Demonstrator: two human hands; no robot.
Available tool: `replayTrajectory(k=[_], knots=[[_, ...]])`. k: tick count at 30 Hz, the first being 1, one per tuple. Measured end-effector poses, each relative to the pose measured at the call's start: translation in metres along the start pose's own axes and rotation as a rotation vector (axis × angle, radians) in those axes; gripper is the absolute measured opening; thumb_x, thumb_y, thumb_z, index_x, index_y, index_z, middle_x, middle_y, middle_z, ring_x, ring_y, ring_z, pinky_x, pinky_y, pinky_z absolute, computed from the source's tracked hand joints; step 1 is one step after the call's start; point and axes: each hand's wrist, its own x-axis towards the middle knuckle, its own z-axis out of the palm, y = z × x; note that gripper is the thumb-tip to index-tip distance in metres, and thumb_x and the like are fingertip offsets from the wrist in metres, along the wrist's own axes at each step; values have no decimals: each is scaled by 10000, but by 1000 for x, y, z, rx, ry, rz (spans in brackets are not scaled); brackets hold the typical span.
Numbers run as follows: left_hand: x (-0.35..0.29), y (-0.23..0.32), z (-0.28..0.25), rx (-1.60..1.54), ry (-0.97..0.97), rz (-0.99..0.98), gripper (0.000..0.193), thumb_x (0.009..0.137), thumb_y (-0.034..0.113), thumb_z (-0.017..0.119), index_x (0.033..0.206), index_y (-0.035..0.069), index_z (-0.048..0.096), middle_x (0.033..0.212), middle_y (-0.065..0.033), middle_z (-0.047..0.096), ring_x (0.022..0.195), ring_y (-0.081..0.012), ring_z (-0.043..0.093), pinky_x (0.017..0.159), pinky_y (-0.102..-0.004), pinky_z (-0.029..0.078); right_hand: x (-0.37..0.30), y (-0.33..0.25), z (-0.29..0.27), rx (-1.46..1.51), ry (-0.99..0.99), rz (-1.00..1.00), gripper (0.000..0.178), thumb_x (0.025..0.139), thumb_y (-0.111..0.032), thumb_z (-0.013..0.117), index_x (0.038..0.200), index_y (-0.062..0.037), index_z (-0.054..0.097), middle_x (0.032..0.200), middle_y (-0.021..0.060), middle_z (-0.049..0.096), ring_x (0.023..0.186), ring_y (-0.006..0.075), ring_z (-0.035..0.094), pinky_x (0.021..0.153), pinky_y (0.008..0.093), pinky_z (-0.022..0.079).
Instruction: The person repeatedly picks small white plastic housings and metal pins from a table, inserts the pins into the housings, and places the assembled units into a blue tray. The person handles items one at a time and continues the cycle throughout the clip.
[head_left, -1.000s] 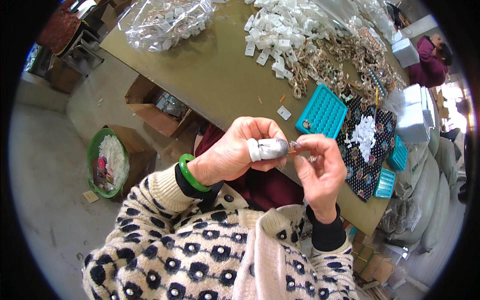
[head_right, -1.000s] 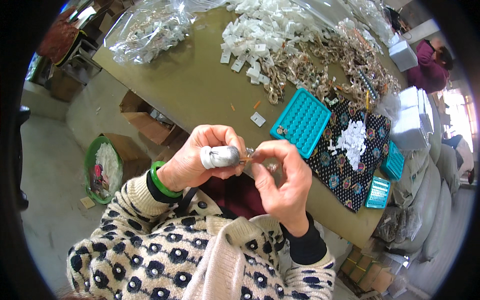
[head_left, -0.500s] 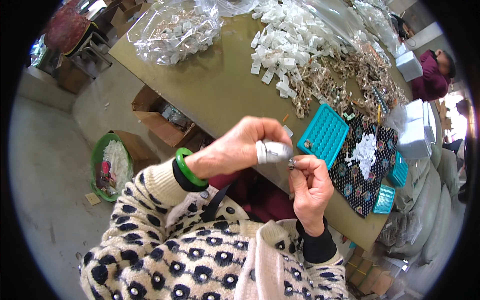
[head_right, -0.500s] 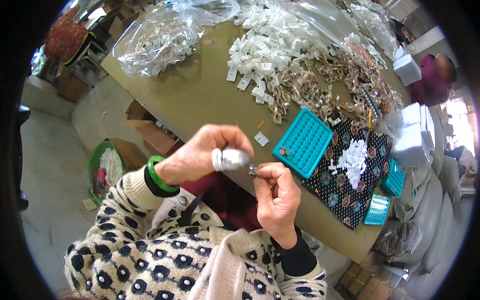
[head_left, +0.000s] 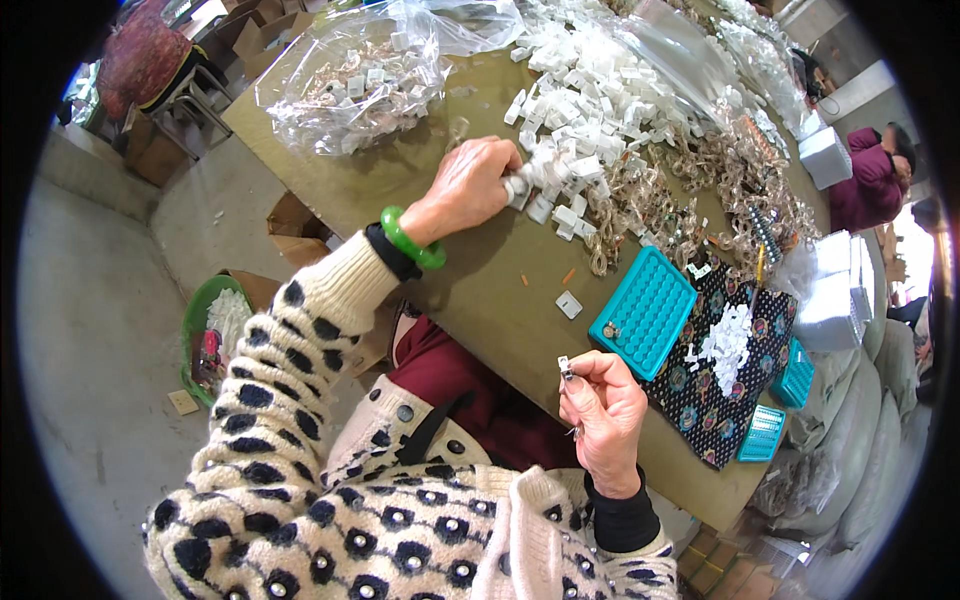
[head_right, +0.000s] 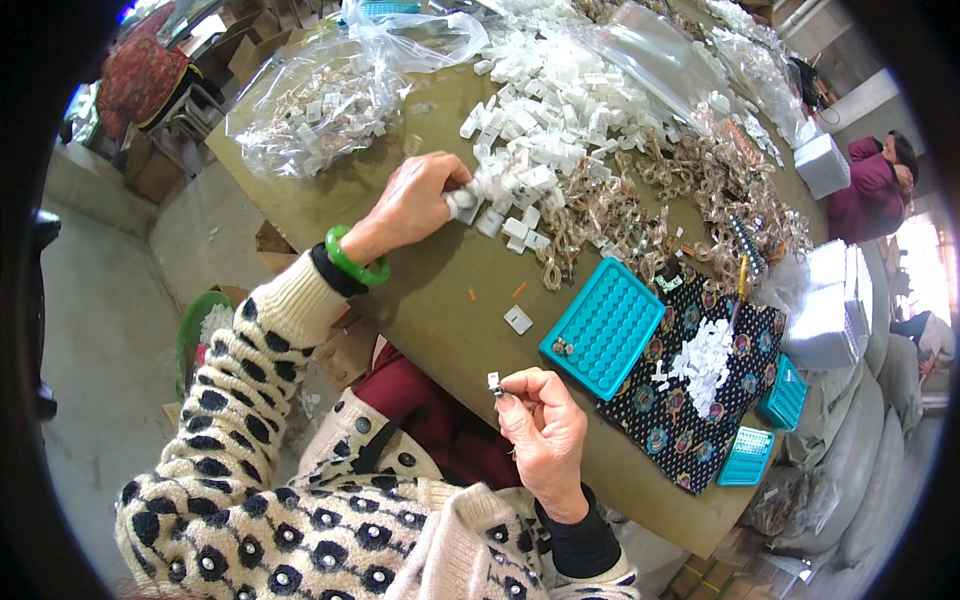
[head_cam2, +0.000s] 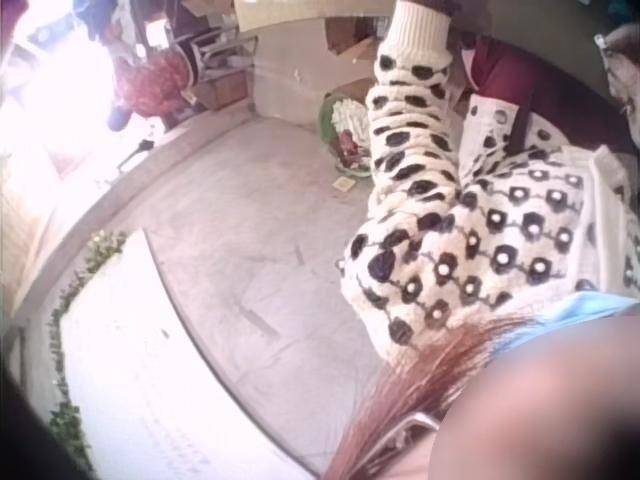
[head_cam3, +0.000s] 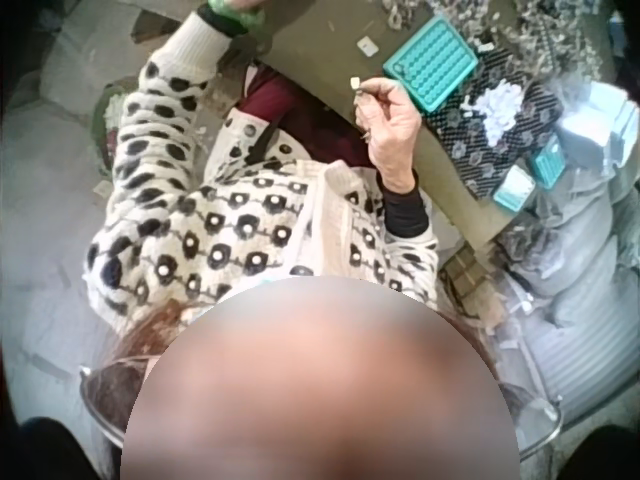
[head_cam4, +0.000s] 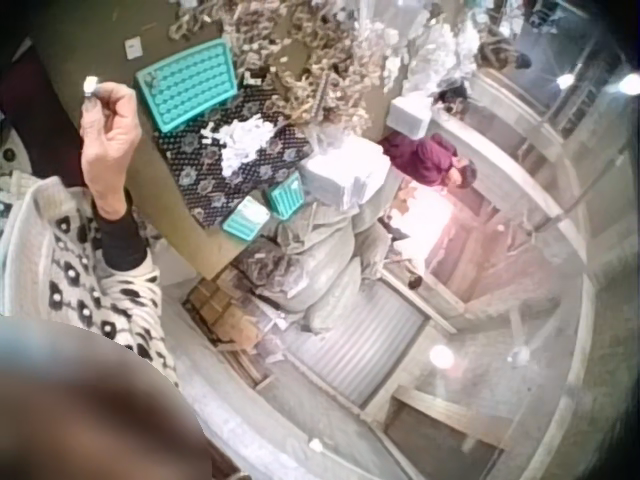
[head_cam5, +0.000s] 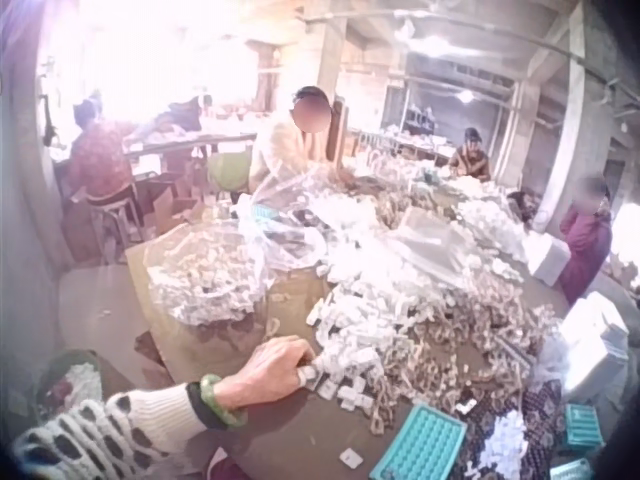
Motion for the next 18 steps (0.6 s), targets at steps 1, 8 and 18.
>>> replayTrajectory(k=[1, 8, 18], knots=[[-9, 3, 1, -30, -19, 26, 158, 797, 106, 682, 892, -19, 668, 847, -172, 668, 780, -319, 653, 716, -393, 506, 0, 1, -1, 13, -13, 15, 115, 939, -41, 630, 1038, -13, 578, 815, -12, 571, 624, 22, 469, 542, 170, 373], [-31, 9, -14, -42, 71, 21, 138, 814, 31, 648, 933, -36, 667, 835, -174, 667, 736, -291, 648, 664, -358, 496, 4, 4, 0, -55, -15, 55, 117, 940, -68, 633, 1034, -23, 577, 814, -11, 592, 622, 19, 479, 541, 166, 388], [-54, 51, -43, -758, -11, -274, 178, 900, 146, 662, 977, -13, 679, 779, 34, 617, 686, -12, 482, 608, -199, 402, 28, -22, 20, -71, 84, -296, 115, 969, -57, 565, 1074, -15, 542, 1080, 100, 580, 649, 87, 557, 545, 189, 445]])
